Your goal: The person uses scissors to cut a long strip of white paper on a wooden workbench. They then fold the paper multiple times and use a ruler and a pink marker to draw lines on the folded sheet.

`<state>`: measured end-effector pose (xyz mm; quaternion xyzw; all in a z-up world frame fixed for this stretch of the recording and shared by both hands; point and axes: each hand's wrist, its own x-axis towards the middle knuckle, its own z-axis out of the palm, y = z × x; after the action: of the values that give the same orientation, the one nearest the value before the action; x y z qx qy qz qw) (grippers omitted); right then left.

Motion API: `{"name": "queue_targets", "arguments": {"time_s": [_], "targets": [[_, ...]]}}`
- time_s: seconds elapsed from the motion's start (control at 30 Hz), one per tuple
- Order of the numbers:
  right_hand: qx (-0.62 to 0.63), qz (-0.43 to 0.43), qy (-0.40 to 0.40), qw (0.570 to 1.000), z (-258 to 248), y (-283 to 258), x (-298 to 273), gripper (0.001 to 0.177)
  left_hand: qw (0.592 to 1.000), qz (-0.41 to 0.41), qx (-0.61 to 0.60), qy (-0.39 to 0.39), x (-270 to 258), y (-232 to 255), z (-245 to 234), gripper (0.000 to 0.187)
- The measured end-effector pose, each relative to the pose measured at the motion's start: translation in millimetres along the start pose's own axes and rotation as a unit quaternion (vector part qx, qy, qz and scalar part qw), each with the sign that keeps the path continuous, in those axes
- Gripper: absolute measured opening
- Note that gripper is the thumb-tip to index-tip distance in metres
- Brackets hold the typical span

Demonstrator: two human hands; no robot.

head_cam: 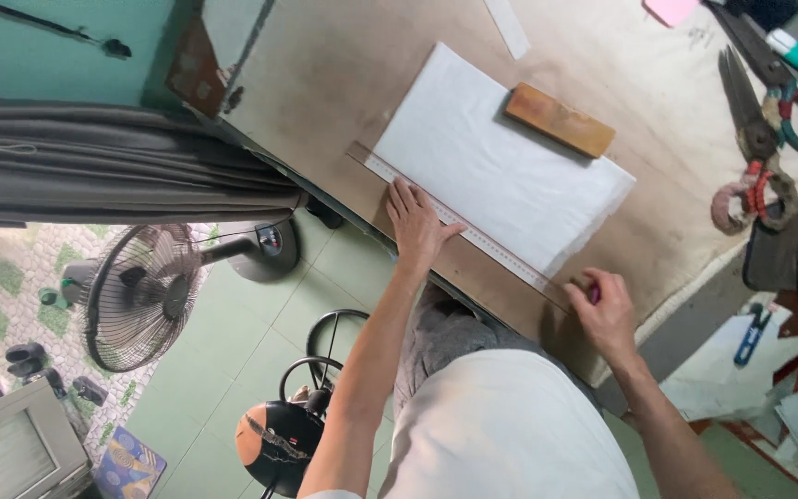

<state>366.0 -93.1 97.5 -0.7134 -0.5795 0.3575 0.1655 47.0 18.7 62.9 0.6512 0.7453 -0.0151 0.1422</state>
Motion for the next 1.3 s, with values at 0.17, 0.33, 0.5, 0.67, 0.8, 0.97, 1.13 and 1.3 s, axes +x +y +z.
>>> {"name": "queue_targets", "arguments": {"time_s": [0.17,0.33,0.5,0.67,0.8,0.97,1.13,1.3], "targets": [[0.273,0.172,-0.064,0.944,-9.6,-67.9,63.8,0.026,0.999,-0.008,0.024,0.021,2.8,-2.3,-3.8,0.128],[0.289,0.165,-0.171,0.927,-12.1,-205.6,126.6,0.033,0.999,-0.035,0.004,-0.017,5.1,-2.6,-11.1,0.139],[0.334,0.114,-0.302,0.886,86.3,-246.2,199.9,0.037,0.997,-0.071,-0.032,-0.012,-2.5,8.2,-47.4,0.106],[0.295,0.017,-0.294,0.909,156.1,-266.5,237.2,0.019,0.99,-0.052,-0.117,-0.061,5.7,-9.3,-17.2,0.142],[0.117,-0.138,-0.237,0.954,195.5,-266.5,254.1,0.018,0.993,-0.063,-0.072,-0.071,9.4,-7.4,-12.8,0.145],[0.108,-0.159,-0.214,0.958,199.5,-275.3,244.6,0.019,0.993,-0.063,-0.055,-0.086,12.0,-8.3,-5.6,0.147],[0.087,-0.213,-0.216,0.949,208.3,-272.5,243.7,0.022,0.984,-0.071,-0.078,-0.143,16.1,-8.4,-14.7,0.147],[0.086,-0.214,-0.188,0.955,210.6,-274.4,242.1,0.021,0.985,-0.068,-0.061,-0.145,16.0,-6.3,-20.4,0.146]]}}
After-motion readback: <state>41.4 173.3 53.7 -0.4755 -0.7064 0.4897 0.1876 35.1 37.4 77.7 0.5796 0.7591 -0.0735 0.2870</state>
